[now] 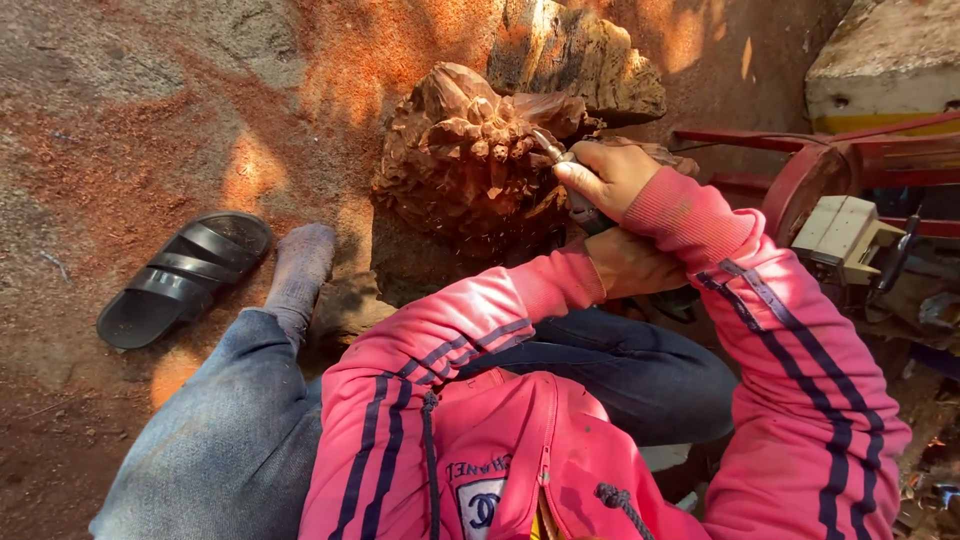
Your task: Carving intricate details into a large piece of wood using a handheld rotary power tool.
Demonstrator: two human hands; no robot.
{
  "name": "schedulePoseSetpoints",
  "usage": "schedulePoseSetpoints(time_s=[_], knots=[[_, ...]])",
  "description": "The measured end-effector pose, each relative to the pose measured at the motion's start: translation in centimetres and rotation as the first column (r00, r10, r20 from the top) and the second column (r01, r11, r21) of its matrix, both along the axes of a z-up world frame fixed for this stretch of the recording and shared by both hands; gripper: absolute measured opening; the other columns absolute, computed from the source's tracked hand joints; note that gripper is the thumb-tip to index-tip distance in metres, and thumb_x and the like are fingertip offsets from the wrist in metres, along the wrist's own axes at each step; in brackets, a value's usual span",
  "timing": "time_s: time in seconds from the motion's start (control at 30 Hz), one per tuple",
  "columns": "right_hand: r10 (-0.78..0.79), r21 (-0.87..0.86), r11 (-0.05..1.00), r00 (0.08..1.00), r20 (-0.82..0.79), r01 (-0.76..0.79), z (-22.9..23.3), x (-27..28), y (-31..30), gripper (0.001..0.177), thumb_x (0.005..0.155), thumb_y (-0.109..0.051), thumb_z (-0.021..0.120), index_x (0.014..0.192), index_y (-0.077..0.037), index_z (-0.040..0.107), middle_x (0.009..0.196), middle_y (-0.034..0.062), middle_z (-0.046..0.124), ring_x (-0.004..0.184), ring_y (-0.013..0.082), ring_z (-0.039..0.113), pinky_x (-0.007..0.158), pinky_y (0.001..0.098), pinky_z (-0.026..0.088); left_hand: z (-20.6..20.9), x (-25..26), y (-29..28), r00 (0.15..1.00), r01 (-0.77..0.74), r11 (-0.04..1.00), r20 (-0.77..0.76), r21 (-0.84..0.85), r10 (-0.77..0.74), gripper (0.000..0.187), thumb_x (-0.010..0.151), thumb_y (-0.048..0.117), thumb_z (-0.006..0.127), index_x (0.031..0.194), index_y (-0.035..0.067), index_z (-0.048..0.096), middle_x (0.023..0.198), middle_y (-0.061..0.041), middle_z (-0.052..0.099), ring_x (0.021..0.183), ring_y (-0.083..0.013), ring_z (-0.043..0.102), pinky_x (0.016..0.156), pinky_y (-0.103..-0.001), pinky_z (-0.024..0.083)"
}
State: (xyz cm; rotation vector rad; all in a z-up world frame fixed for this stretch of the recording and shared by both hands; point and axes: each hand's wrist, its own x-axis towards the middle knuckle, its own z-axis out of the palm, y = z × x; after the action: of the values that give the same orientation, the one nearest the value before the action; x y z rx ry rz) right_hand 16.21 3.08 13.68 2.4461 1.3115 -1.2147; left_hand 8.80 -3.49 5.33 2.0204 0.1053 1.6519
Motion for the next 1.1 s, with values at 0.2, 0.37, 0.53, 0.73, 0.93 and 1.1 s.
schedulePoseSetpoints(time_s=[0.2,0.37,0.53,0.73,0.93,1.1], knots=[[0.012,-0.049,0.999,0.999,0.034,-0.011,0.0,0.3,0.3,0.043,0.11,-0.049,0.046,0.099,-0.011,0.063,0.086,0.0252,0.069,0.093,0.051,0.065,0.082,0.0584,0.053,0.9,-0.4,1.6,0.999,0.006,1.0,0.036,-0.01,-0.005,0.022,0.1,0.018,0.04,0.093,0.02,0.061,0.077,0.002,0.051,0.061,-0.0204,0.054,0.054,-0.039,0.046],[0.011,-0.116,0.993,0.999,0.038,-0.006,0.8,-0.1,1.4,0.048,0.11,-0.048,0.045,0.096,-0.006,0.062,0.086,0.0299,0.068,0.092,0.0541,0.064,0.08,0.0593,0.052,1.7,-0.6,2.7,0.999,0.002,1.0,0.052,-0.02,-0.001,0.022,0.101,0.018,0.039,0.091,0.021,0.059,0.076,0.002,0.051,0.06,-0.0192,0.053,0.054,-0.037,0.045],[-0.002,-0.128,0.992,0.999,0.048,0.008,1.0,-0.3,1.7,0.048,0.109,-0.049,0.048,0.093,-0.005,0.061,0.084,0.0294,0.067,0.091,0.0523,0.065,0.077,0.057,0.053,1.8,-0.5,2.2,0.998,-0.002,1.0,0.07,-0.02,0.003,0.02,0.1,0.016,0.041,0.091,0.02,0.059,0.075,0.001,0.05,0.058,-0.0195,0.052,0.053,-0.037,0.044],[0.023,-0.141,0.99,0.999,0.042,-0.017,1.1,-0.2,1.9,0.047,0.109,-0.048,0.047,0.095,-0.005,0.062,0.082,0.029,0.066,0.089,0.0524,0.065,0.076,0.0566,0.053,2.2,-0.5,2.3,0.995,-0.054,0.998,0.086,-0.028,0.057,0.018,0.1,0.019,0.045,0.093,0.017,0.062,0.075,-0.001,0.052,0.06,-0.0194,0.055,0.055,-0.039,0.049],[0.069,-0.158,0.986,0.995,0.075,-0.057,0.2,0.6,1.3,0.05,0.109,-0.053,0.046,0.092,-0.008,0.06,0.076,0.0229,0.064,0.083,0.0489,0.065,0.071,0.0548,0.053,2.5,0.0,1.5,0.989,-0.139,0.987,0.042,-0.083,0.143,0.023,0.099,0.028,0.046,0.092,0.017,0.065,0.073,-0.004,0.056,0.061,-0.0219,0.058,0.057,-0.04,0.053],[0.102,-0.176,0.981,0.991,0.088,-0.085,0.3,0.2,1.5,0.049,0.108,-0.052,0.047,0.092,-0.007,0.059,0.078,0.0251,0.063,0.084,0.0504,0.064,0.071,0.0564,0.053,1.9,0.4,0.7,0.987,-0.144,0.985,0.056,-0.093,0.149,0.023,0.099,0.033,0.049,0.09,0.016,0.063,0.072,-0.003,0.055,0.062,-0.0215,0.057,0.057,-0.039,0.053]])
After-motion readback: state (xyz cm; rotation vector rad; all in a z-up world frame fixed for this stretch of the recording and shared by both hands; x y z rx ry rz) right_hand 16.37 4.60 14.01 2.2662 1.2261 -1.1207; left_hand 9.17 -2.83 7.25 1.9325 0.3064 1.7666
